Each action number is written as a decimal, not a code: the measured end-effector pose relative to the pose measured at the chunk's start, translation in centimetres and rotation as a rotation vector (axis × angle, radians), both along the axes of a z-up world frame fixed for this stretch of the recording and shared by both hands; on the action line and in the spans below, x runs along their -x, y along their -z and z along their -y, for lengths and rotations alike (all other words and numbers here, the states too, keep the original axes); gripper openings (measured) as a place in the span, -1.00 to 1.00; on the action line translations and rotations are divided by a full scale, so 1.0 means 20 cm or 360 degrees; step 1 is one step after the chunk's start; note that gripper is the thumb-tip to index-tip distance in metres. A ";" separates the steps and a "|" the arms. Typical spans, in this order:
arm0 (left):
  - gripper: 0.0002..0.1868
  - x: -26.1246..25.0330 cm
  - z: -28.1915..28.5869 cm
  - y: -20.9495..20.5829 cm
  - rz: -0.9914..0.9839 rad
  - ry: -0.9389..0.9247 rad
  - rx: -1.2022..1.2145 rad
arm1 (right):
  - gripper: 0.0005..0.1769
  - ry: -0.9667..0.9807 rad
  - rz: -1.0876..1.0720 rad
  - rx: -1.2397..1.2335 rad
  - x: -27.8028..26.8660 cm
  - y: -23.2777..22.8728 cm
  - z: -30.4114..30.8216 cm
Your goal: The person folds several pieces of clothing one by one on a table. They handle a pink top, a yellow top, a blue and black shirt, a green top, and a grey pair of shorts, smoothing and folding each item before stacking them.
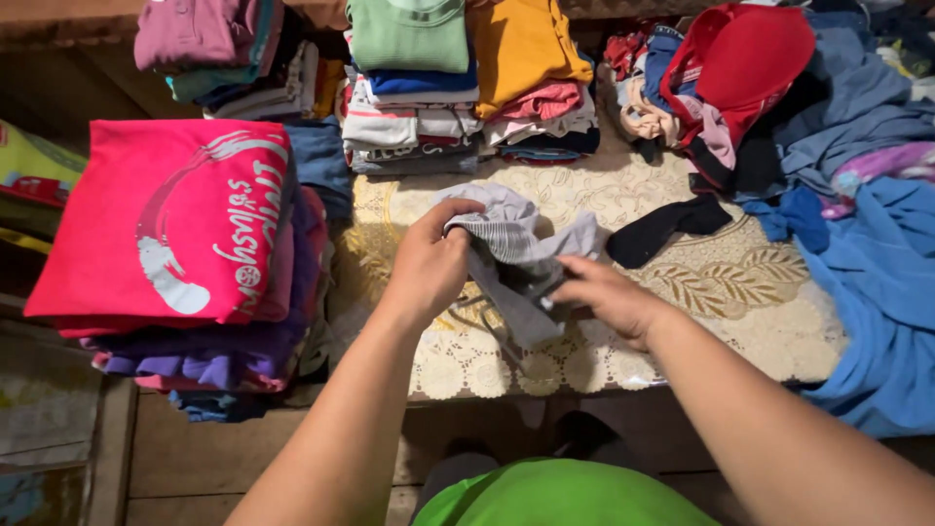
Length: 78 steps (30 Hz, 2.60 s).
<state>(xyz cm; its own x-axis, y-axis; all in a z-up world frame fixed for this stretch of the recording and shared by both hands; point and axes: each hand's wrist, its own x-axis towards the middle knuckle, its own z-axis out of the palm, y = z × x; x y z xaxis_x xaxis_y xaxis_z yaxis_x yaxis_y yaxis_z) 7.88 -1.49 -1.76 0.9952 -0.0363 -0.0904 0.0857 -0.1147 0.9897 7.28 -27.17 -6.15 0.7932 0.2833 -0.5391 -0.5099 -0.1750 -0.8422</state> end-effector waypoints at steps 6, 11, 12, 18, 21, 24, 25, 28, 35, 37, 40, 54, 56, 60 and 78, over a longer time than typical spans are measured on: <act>-0.81 -0.02 -0.05 0.05 -0.0016 0.0002 0.0086 | -0.43 -0.0280 -0.0364 -0.1004 0.04 0.01 -0.01; -0.70 -0.09 -0.01 0.06 -0.0339 -0.0158 0.0462 | -0.35 -0.0220 -0.0433 -0.1277 0.05 -0.04 -0.03; -0.68 -0.11 -0.01 0.05 -0.0384 -0.0266 0.0481 | -0.36 -0.0303 -0.0414 -0.1077 0.06 -0.05 -0.04; -0.60 -0.16 -0.08 -0.02 -0.0161 -0.0416 0.0185 | -0.60 -0.0357 0.0046 0.0105 0.04 -0.16 -0.06; -0.60 -0.15 -0.11 -0.09 -0.0201 -0.0352 -0.0839 | -0.79 0.0273 0.0965 0.1029 -0.07 -0.27 0.00; -0.66 -0.23 -0.07 -0.17 -0.0247 -0.0373 -0.0404 | -0.77 0.0710 0.1754 0.1369 -0.13 -0.38 0.11; -0.63 -0.27 -0.06 -0.18 -0.0319 -0.0353 -0.0154 | -0.74 0.0711 0.1860 0.1364 -0.13 -0.39 0.13; -0.54 -0.33 -0.06 -0.16 -0.0477 -0.0226 0.0542 | -0.69 0.0532 0.1982 0.1231 0.00 -0.35 0.09; -0.33 -0.03 -0.17 0.27 -0.0854 -0.0547 0.1742 | -0.68 -0.0641 0.0888 0.0571 0.41 -0.01 -0.14; -0.31 0.07 -0.20 0.33 -0.0624 -0.0787 0.1831 | -0.75 -0.0400 0.0817 0.0569 0.34 0.01 -0.07; -0.29 0.14 -0.19 0.29 -0.0439 -0.0814 0.1708 | -0.77 -0.0070 0.0183 0.1057 0.13 0.02 0.06; -0.74 -0.01 -0.05 -0.71 0.0168 0.0874 -0.0115 | -0.04 -0.0881 0.0609 0.0334 -0.21 -0.23 -0.06; -0.77 -0.08 -0.08 -0.74 0.0471 0.0911 -0.0154 | -0.38 -0.1117 0.0686 0.0820 -0.20 -0.13 -0.02; -0.76 -0.22 -0.18 -0.72 0.0772 0.0583 -0.0302 | -0.55 0.0101 0.1116 0.1049 -0.33 -0.04 0.18; -0.61 0.50 -0.33 0.25 0.0339 0.0182 -0.0960 | -0.60 0.0024 0.1854 0.1293 0.41 0.28 0.46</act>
